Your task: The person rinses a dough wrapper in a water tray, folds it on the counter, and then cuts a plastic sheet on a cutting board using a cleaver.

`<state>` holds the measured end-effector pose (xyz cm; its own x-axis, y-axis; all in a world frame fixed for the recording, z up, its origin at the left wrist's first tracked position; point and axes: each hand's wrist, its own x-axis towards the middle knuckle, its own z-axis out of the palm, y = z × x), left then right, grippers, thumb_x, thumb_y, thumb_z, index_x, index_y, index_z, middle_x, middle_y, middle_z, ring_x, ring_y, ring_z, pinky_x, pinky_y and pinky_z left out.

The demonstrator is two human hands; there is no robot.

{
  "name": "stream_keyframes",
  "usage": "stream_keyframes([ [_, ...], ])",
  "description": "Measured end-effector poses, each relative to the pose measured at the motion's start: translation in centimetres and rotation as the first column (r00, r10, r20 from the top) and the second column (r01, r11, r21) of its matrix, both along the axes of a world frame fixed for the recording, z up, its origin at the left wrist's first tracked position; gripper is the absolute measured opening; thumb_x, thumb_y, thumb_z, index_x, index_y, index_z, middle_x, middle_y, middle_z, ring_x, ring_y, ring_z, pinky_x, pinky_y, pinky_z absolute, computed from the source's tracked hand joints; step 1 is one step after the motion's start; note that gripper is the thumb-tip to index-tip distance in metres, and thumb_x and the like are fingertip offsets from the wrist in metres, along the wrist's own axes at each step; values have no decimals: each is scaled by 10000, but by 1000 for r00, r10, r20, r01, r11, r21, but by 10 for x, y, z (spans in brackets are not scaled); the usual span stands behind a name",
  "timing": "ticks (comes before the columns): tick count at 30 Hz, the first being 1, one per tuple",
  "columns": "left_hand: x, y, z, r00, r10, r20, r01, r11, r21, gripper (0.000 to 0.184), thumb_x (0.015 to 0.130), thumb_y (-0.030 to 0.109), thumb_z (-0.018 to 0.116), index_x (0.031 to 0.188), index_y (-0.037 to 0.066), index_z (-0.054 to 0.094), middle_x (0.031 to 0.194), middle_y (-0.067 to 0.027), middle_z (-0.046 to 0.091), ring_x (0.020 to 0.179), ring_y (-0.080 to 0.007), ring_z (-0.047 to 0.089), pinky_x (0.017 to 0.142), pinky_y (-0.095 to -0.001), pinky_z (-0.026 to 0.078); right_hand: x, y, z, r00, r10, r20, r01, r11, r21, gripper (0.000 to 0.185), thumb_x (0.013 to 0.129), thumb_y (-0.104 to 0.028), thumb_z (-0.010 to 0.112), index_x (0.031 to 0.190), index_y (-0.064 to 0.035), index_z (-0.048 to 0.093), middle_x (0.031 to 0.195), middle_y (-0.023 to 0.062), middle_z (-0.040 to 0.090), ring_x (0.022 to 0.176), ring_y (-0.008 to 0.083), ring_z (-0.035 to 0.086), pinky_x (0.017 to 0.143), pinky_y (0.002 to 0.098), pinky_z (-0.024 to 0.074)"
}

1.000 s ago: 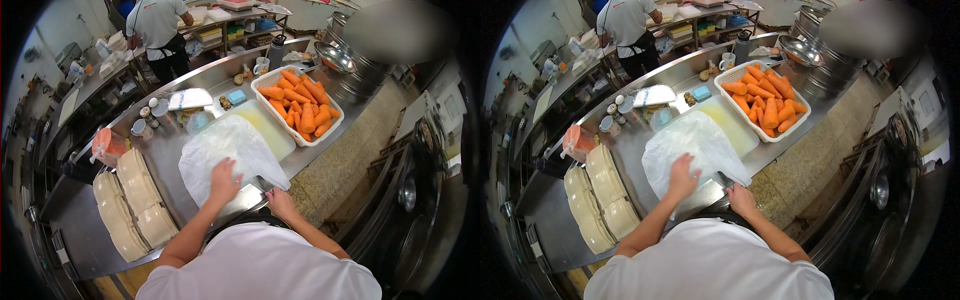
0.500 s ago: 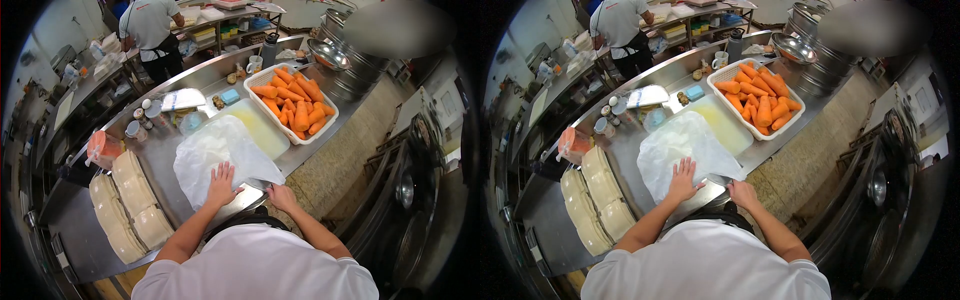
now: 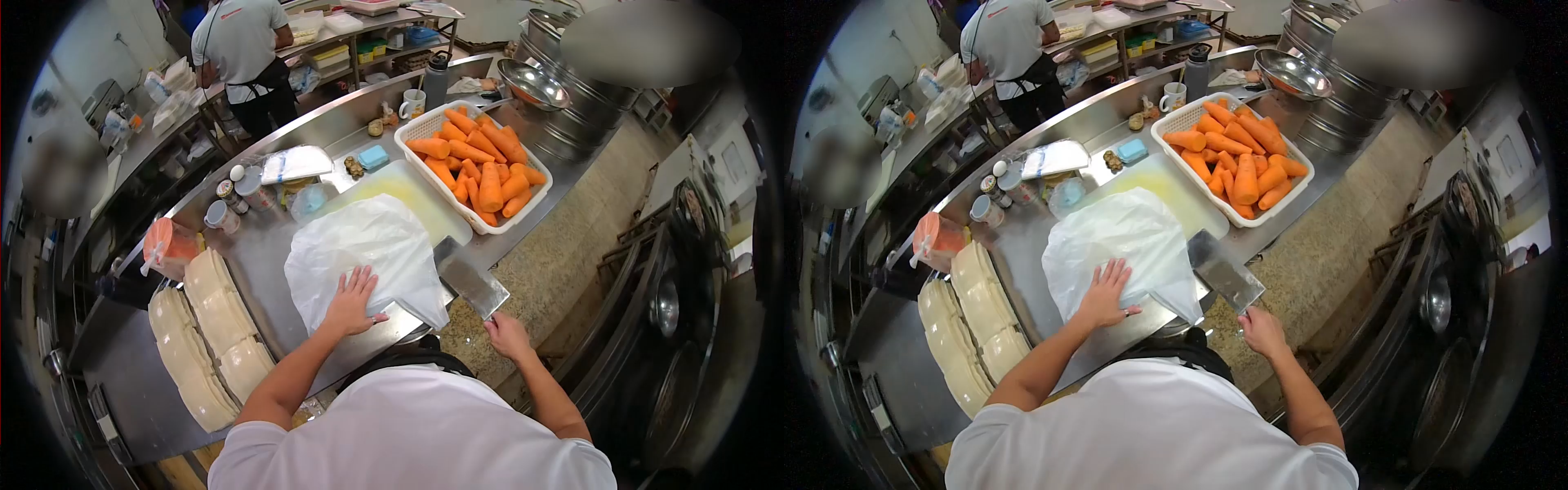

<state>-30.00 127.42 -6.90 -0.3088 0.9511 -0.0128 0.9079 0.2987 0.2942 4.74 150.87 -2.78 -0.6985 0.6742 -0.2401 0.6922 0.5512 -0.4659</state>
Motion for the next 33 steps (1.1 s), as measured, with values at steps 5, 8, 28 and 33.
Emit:
stream_keyframes([
  [5, 18, 23, 52, 1000, -13, 19, 10, 990, 141, 817, 815, 458, 812, 1452, 47, 508, 1513, -186, 462, 1419, -360, 417, 1185, -569, 291, 6, -21, -17, 998, 56, -37, -57, 998, -12, 275, 978, -327, 642, 1016, -55, 664, 962, 225, 720, 923, 459, 679, 797, 561, 526],
  [8, 21, 40, 30, 1000, -12, 15, 8, 973, 232, 554, 794, 289, 845, 1264, 79, 641, 1330, -138, 591, 1253, -330, 538, 1098, -530, 371, 7, -29, -18, 999, 42, 3, -42, 998, -57, 278, 984, -336, 637, 1011, -61, 667, 955, 214, 720, 925, 455, 681, 793, 556, 531],
  [28, 35, 38, 36, 945, -158, 287, -23, 842, 538, 180, 838, 102, 765, 1010, 91, 712, 1157, -93, 702, 1134, -311, 628, 1012, -473, 455, -91, -14, 6, 973, 224, -57, -225, 974, -7, 303, 989, -317, 622, 977, -14, 635, 942, 257, 697, 921, 485, 658, 797, 573, 506],
  [33, 25, 32, 14, 952, 183, 246, -281, 843, 459, 462, 935, 295, 714, 1309, 40, 620, 1455, -193, 550, 1385, -393, 469, 1164, -585, 305, -107, -2, 0, 970, 236, -57, -235, 972, 21, 308, 981, -319, 630, 973, -11, 644, 944, 261, 698, 923, 486, 660, 803, 575, 507],
])
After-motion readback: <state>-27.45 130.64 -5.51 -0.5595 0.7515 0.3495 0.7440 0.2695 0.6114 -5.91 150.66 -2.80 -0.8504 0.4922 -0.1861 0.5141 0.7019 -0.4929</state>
